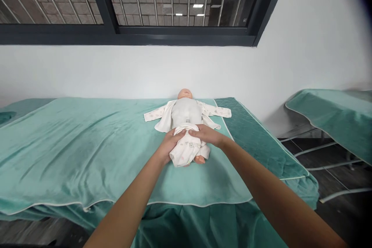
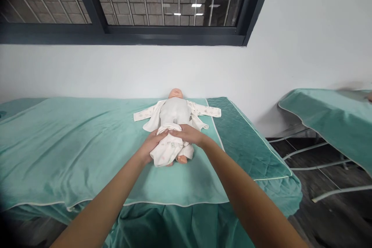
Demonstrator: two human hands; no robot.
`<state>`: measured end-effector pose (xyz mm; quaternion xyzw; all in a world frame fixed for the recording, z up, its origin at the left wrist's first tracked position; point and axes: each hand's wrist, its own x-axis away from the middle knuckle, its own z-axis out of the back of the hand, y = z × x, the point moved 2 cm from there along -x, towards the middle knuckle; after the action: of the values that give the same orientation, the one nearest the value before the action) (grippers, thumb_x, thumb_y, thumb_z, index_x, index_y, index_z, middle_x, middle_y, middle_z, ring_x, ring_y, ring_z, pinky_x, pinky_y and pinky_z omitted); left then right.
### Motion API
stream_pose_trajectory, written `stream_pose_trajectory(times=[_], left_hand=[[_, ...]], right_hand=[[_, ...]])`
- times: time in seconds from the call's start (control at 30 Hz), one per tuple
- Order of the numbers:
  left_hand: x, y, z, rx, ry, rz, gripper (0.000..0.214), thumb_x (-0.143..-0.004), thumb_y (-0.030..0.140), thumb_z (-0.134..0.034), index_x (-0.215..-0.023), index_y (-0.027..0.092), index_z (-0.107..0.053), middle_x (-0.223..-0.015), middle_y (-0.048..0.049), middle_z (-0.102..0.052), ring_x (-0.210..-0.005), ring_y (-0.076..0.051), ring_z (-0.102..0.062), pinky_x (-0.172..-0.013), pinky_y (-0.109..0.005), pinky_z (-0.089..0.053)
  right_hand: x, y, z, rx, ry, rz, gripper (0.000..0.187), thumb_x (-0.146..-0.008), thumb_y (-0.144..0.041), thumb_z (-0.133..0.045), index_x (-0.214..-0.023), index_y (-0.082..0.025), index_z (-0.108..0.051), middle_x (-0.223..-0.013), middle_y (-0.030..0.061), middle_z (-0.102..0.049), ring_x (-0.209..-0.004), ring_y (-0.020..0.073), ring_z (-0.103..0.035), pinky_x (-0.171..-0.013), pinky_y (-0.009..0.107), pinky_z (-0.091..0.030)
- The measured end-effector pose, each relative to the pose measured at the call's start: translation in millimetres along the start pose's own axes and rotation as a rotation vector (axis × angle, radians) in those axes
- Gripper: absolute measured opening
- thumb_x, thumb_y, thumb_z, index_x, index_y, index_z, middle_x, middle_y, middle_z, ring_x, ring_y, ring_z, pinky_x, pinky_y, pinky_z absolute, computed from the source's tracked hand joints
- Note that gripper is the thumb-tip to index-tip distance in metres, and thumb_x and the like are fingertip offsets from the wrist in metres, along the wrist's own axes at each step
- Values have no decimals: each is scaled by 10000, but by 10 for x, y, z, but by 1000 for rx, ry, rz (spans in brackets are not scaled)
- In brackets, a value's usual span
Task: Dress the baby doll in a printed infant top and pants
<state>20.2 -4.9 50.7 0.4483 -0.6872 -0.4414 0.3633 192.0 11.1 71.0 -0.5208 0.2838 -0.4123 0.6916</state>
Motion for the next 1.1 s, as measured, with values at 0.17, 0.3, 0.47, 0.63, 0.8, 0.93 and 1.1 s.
stream_pose_trajectory(times=[0.17, 0.3, 0.47, 0.63, 0.8, 0.93, 1.1], left_hand=[[-8, 2, -75, -17, 48, -45, 547, -738, 496, -762, -1124, 121, -668, -998, -116, -738, -810, -190, -671, -755, -299, -522], [50, 15, -76, -112, -6, -11, 514, -761, 484, -747, -1139, 141, -683, -992, -96, -746, -833, -182, -666, -792, -292, -504], [158, 37, -130, -184, 44, 25, 503, -757, 505, -737, -1092, 131, -708, -965, -94, -750, -826, -187, -663, -750, -279, -490], [434, -108, -240, -95, 165, 89, 526, -784, 534, -692, -1101, 115, -707, -965, -110, -742, -802, -192, -663, -686, -271, -475], [740, -226, -365, -18, 294, 60, 494, -777, 511, -707, -1098, 135, -713, -1053, -104, -731, -827, -168, -650, -686, -241, -453], [903, -354, -430, 124, 384, 72, 547, -758, 509, -724, -1154, 133, -698, -1091, -122, -721, -847, -176, -653, -659, -232, -451], [1066, -583, -448, 242, 444, 45, 599, -754, 510, -731, -1226, 147, -665, -1089, -127, -712, -861, -188, -663, -633, -227, -462]], right_hand=[[54, -45, 33, -85, -62, -67, 462, -700, -387, -790, -1101, -176, -705, -1084, 53, -723, -1026, 244, -635, -884, 337, -479], [35, 41, 60, -239, -10, -3, 441, -735, -320, -732, -1143, -172, -660, -1064, 44, -719, -979, 210, -646, -862, 314, -482], [-59, 116, 94, 140, 103, 85, 314, -790, -327, -650, -1058, -167, -621, -1037, 43, -704, -934, 189, -639, -805, 281, -480], [-131, 143, -19, 722, 148, 82, 183, -859, -338, -548, -933, -178, -599, -960, 55, -708, -854, 185, -640, -705, 252, -438], [-95, 111, -142, 890, 74, 72, 155, -822, -322, -583, -891, -191, -633, -951, 69, -714, -872, 225, -645, -667, 265, -381], [-68, 46, -175, 974, -18, 39, 195, -826, -354, -580, -914, -202, -667, -998, 65, -723, -910, 228, -653, -660, 258, -378], [-70, 28, -185, 994, -133, 8, 275, -768, -412, -652, -977, -236, -679, -1006, 21, -731, -880, 204, -656, -618, 238, -370]])
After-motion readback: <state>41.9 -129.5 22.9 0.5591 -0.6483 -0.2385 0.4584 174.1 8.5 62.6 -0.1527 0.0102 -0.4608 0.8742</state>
